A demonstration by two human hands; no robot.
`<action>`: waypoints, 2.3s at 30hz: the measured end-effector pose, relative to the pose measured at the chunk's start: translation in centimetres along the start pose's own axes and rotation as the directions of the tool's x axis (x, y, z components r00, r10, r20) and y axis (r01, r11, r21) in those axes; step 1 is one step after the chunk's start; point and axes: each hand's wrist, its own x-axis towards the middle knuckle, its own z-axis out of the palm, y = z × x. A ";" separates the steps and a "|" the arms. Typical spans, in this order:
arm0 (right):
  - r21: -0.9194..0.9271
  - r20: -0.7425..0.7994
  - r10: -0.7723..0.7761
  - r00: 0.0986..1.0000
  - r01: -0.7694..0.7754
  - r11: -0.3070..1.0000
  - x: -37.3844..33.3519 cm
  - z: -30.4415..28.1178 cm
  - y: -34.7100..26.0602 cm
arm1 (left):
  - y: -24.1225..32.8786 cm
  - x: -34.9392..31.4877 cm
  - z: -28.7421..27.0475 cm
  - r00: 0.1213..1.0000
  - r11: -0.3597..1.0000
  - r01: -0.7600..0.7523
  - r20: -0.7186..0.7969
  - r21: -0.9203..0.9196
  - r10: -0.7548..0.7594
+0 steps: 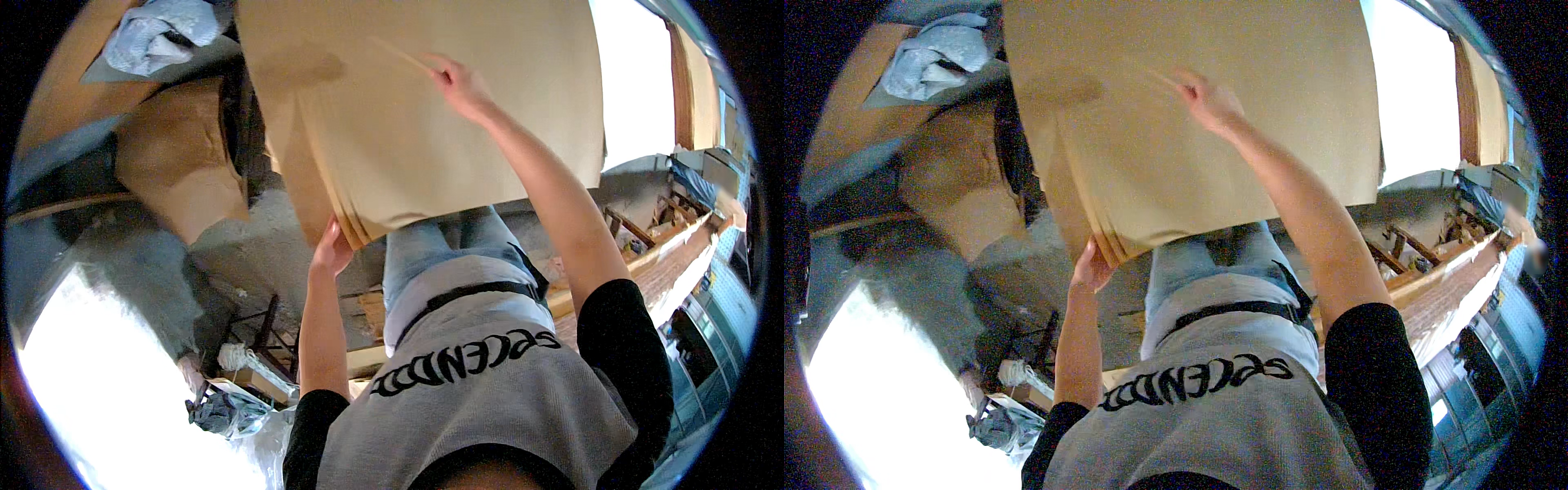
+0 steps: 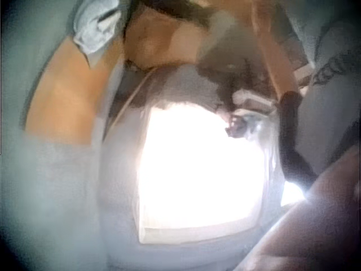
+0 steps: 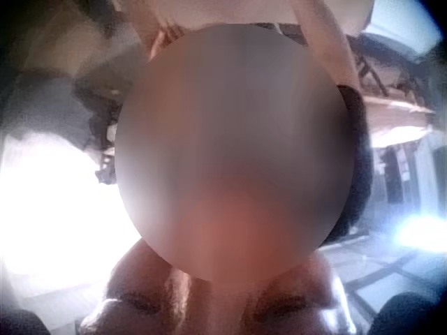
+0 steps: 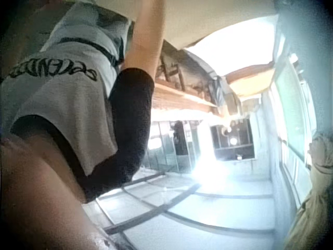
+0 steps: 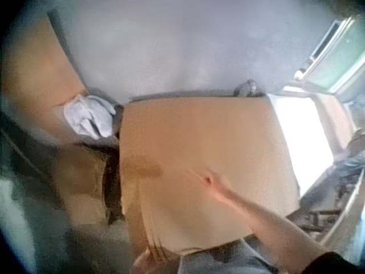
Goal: The person repeatedly picks up large white paper sheets from a stack, separates them, and places them onto a wooden workbench. The person uses a thin wooden stick to assist in separating the sheets. The task is performed in a repetitive loop throughout the clip.
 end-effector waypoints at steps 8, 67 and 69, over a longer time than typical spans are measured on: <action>0.139 -0.074 0.327 0.942 -0.315 0.939 -10.9 -10.5 16.7 | -14.2 5.5 5.3 0.976 0.999 -0.020 -0.216 -0.047 0.010; 0.301 -0.511 0.204 0.835 -0.049 0.952 -15.9 -41.1 36.5 | -21.3 9.7 9.8 0.696 0.933 -0.267 -0.622 0.240 0.359; 0.206 -0.358 0.142 0.923 -0.071 0.976 -15.8 -37.9 26.0 | -21.6 10.0 9.4 0.645 0.950 -0.220 -0.697 0.222 0.313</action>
